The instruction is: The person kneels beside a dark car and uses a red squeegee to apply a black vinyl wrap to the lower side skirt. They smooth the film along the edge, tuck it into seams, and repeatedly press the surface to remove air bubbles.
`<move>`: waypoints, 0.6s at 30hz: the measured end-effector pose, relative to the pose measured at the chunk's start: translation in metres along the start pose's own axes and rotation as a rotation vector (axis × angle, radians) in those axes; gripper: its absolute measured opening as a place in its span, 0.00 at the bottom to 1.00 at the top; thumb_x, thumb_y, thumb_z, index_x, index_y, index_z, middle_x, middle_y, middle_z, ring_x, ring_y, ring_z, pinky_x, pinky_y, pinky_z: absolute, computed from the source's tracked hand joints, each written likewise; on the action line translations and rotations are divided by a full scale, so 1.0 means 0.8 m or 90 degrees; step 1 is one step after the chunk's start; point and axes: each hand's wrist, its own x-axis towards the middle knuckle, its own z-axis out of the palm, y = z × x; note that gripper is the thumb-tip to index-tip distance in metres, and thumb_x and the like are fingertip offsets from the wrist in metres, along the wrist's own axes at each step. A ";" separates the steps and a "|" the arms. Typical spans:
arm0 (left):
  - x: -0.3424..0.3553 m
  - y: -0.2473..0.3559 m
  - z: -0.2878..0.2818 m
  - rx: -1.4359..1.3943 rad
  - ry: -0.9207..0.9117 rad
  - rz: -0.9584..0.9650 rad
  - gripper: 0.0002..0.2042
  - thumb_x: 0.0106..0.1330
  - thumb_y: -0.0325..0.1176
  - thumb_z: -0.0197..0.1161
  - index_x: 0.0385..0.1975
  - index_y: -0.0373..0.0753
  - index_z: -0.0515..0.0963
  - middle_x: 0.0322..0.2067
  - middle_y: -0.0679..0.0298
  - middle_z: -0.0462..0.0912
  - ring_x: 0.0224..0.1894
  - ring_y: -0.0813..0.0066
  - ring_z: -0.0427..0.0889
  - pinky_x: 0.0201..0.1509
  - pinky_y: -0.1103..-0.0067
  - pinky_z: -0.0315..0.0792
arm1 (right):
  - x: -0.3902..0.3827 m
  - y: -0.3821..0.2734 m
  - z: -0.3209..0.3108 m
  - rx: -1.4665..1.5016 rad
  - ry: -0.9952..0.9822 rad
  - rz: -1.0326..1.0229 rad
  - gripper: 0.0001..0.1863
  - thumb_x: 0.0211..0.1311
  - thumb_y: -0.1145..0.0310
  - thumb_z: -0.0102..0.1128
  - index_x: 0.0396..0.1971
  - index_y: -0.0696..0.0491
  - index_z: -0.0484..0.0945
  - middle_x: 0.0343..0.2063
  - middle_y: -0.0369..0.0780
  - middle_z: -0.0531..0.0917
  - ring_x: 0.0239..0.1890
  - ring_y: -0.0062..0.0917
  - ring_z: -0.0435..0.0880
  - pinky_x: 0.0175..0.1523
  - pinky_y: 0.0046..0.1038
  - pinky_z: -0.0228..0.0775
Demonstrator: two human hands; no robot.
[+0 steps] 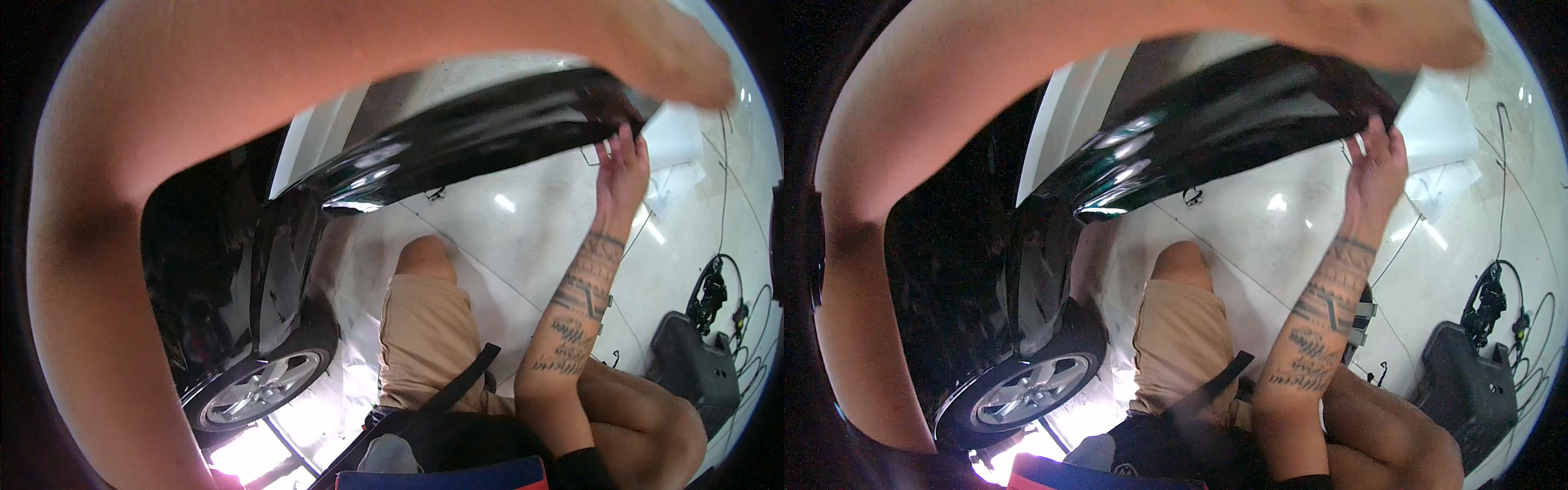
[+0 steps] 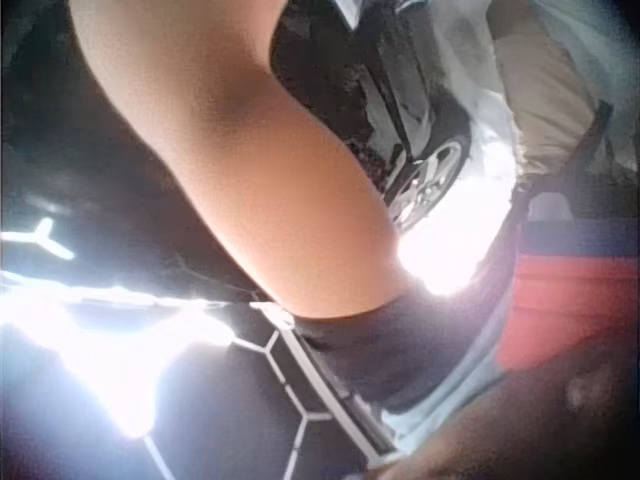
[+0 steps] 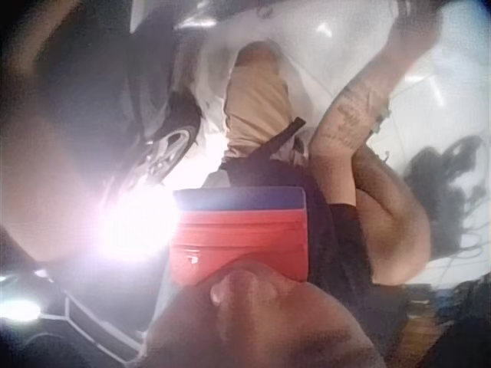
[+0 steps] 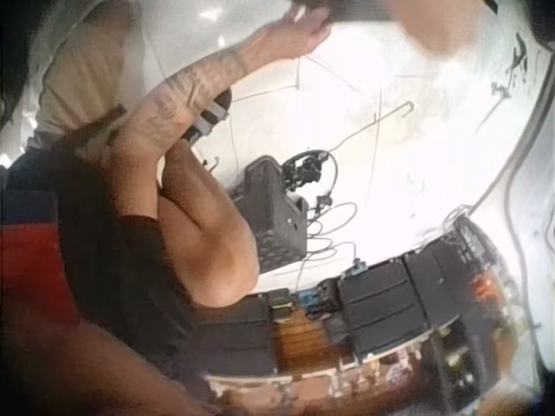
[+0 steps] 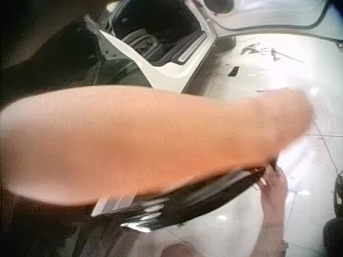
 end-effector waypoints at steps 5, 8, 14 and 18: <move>-0.030 -0.052 -0.015 0.046 0.000 -0.094 0.06 0.55 0.25 0.57 0.30 0.32 0.80 0.30 0.47 0.82 0.34 0.50 0.83 0.33 0.65 0.77 | 0.038 0.038 0.112 -0.015 0.018 0.019 0.10 0.65 0.68 0.60 0.42 0.54 0.76 0.31 0.33 0.79 0.26 0.17 0.75 0.27 0.21 0.75; -0.027 -0.096 -0.029 0.079 0.022 -0.121 0.07 0.55 0.24 0.56 0.29 0.30 0.80 0.30 0.45 0.81 0.33 0.49 0.83 0.33 0.65 0.77 | 0.063 0.057 0.157 -0.001 0.049 -0.012 0.08 0.67 0.67 0.56 0.40 0.55 0.76 0.26 0.32 0.76 0.23 0.14 0.70 0.25 0.19 0.69; -0.029 -0.190 -0.052 0.157 0.050 -0.191 0.07 0.55 0.24 0.55 0.27 0.27 0.79 0.29 0.42 0.81 0.32 0.47 0.83 0.33 0.65 0.77 | 0.105 0.114 0.212 -0.219 0.084 -0.241 0.12 0.71 0.66 0.48 0.33 0.59 0.74 0.25 0.34 0.73 0.28 0.19 0.69 0.35 0.24 0.63; -0.036 -0.241 -0.054 0.208 0.059 -0.251 0.08 0.55 0.23 0.53 0.26 0.25 0.79 0.28 0.39 0.80 0.31 0.45 0.83 0.33 0.64 0.77 | 0.103 0.129 0.237 -0.298 0.129 -0.296 0.13 0.71 0.67 0.45 0.33 0.60 0.73 0.25 0.39 0.75 0.30 0.27 0.71 0.40 0.29 0.65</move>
